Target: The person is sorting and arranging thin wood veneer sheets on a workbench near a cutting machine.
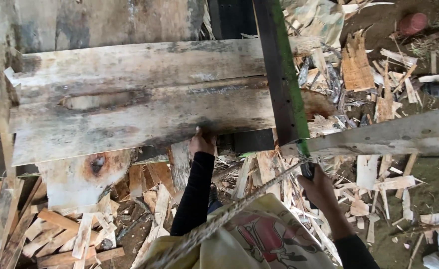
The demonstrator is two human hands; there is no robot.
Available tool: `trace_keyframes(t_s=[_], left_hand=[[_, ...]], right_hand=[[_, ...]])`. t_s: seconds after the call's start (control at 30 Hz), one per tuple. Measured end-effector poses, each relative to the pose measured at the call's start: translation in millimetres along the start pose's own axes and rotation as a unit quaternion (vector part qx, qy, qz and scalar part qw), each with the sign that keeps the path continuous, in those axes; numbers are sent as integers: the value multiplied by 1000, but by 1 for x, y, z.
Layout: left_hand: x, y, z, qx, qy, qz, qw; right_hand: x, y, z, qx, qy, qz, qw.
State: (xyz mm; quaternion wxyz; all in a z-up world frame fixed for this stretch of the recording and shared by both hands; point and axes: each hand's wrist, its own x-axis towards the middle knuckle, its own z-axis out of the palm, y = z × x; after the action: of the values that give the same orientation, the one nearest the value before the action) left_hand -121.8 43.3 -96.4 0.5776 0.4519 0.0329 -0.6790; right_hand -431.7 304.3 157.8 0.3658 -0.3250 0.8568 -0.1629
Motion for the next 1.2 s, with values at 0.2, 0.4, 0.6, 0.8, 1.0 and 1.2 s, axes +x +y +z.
trace_keyframes(t_s=[0.2,0.4,0.6,0.8,1.0,1.2], left_hand=[[-54,30,40,-18,97,-14,995],[-31,27,26,-23,126,-14,992],[10,8,-3,-12,141,-5,990],[45,-29,-46,404,102,97,904],[72,-28,-74,641,63,162,747],[-18,22,-85,217,62,135,965]], right_hand=[[2,6,-5,-15,-27,-45,999],[-69,-94,-144,16,-76,-1,997],[3,28,-92,186,-25,9,982],[48,62,73,50,-28,16,998],[25,46,23,166,-44,2,985],[-13,-20,-75,-191,97,-91,972]])
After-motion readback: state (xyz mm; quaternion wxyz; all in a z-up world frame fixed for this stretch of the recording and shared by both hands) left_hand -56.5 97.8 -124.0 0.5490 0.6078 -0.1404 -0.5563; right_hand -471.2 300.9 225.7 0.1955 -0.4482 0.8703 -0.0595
